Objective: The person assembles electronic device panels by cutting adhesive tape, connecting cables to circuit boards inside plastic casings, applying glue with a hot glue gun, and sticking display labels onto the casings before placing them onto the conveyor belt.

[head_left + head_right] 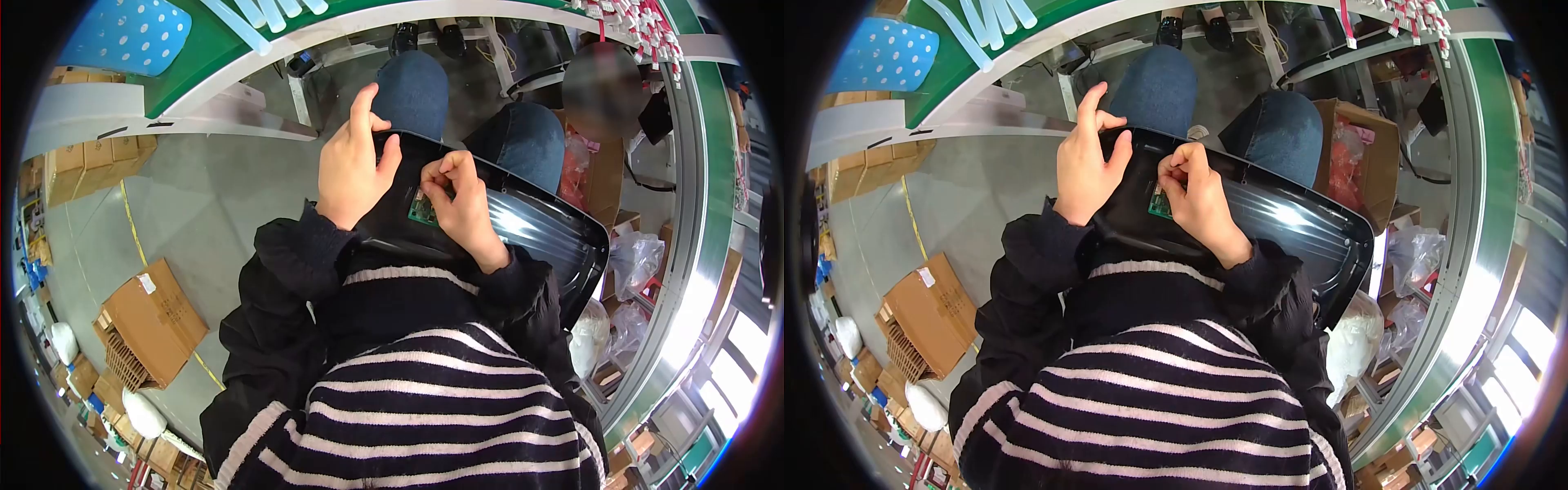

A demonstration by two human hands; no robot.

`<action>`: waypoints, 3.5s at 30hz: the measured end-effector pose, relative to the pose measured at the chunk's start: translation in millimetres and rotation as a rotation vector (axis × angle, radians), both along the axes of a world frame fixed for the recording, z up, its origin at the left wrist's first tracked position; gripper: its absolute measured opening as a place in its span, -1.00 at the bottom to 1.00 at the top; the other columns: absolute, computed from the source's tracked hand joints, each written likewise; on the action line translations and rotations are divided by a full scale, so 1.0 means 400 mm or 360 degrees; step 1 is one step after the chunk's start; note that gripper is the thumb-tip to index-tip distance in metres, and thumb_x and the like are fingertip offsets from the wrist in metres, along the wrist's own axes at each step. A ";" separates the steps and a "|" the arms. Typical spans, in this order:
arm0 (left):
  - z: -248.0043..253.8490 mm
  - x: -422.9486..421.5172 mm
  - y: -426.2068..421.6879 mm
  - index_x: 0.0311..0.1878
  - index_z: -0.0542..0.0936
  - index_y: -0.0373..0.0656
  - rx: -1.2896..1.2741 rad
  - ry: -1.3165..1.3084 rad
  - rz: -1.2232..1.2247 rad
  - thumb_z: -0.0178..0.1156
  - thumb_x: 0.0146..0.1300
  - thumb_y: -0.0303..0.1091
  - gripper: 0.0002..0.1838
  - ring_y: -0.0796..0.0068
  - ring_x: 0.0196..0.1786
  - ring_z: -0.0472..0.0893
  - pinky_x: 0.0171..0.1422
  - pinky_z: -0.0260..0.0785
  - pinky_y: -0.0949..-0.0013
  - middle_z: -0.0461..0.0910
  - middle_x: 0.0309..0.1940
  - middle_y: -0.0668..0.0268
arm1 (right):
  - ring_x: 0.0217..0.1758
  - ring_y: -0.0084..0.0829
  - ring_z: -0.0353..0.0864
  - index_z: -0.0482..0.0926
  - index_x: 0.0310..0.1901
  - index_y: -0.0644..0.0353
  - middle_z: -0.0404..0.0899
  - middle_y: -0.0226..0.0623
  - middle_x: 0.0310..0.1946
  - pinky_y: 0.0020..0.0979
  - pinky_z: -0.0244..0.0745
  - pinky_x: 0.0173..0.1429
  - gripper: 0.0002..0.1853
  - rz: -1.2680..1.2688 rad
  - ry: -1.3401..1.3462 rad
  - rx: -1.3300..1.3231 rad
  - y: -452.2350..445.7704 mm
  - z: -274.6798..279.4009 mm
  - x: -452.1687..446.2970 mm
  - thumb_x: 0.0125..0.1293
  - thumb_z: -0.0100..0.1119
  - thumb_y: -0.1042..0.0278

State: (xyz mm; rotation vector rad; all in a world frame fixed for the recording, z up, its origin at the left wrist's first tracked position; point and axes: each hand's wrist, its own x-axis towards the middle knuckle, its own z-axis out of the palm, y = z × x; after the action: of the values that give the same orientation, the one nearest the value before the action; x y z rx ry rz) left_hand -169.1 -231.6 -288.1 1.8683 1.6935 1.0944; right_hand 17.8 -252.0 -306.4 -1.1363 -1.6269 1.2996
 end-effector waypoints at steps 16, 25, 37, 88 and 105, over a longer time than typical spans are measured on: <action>-0.017 0.006 0.003 0.40 0.27 -0.18 0.0019 0.0000 -0.0012 0.28 0.20 -0.51 -0.31 0.17 -0.21 0.70 -0.10 0.54 0.22 0.67 -0.29 0.23 | -0.29 -0.31 0.67 0.46 -0.04 0.27 0.64 -0.16 -0.27 -0.35 0.56 -0.14 -0.73 0.0489 -0.0538 0.0405 0.067 0.070 0.029 0.24 0.19 0.71; -0.021 0.013 0.007 0.37 0.27 -0.26 0.0059 0.0210 -0.0083 0.29 0.16 -0.50 -0.31 0.17 -0.24 0.67 -0.16 0.53 0.22 0.63 -0.28 0.24 | -0.26 -0.42 0.66 0.39 -0.12 0.23 0.63 -0.18 -0.29 -0.47 0.55 -0.12 -0.71 0.0416 -0.0452 0.0267 0.062 0.089 0.043 0.22 0.19 0.77; -0.015 0.017 0.003 0.38 0.26 -0.25 0.0069 0.0162 -0.0109 0.30 0.15 -0.51 -0.29 0.19 -0.24 0.66 -0.17 0.52 0.24 0.61 -0.27 0.27 | -0.17 -0.53 0.61 0.15 -0.10 0.16 0.67 -0.13 -0.24 -0.55 0.52 -0.02 -0.55 -0.0338 0.0443 0.0039 0.110 0.172 0.030 0.26 0.20 0.82; 0.012 0.087 -0.029 0.11 0.55 -0.20 0.0125 0.0407 -0.0741 0.33 0.13 -0.62 -0.56 0.21 -0.18 0.68 -0.10 0.52 0.28 0.68 -0.22 0.20 | -0.52 -0.58 0.58 0.34 -0.08 0.25 0.59 -0.32 -0.51 -0.55 0.44 -0.41 -0.64 -0.0978 -0.0586 0.0209 -0.111 0.001 0.164 0.23 0.35 0.65; 0.013 0.210 -0.142 0.50 0.10 -0.26 -0.0174 0.0493 -0.1084 0.35 0.11 -0.45 -0.09 0.14 0.38 0.44 0.44 0.16 0.01 0.50 0.35 0.20 | -0.64 -0.66 0.37 0.51 -0.03 0.27 0.43 -0.47 -0.61 -0.56 0.19 -0.56 -0.82 -0.0821 -0.0090 -0.0414 -0.119 0.088 0.244 0.40 0.20 0.46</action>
State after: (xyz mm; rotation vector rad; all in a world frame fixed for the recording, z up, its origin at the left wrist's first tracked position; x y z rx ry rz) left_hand -85.0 -288.5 -283.1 2.3597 1.0595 0.4475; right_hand 115.3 -299.5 -271.3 -1.6319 -1.1097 1.1565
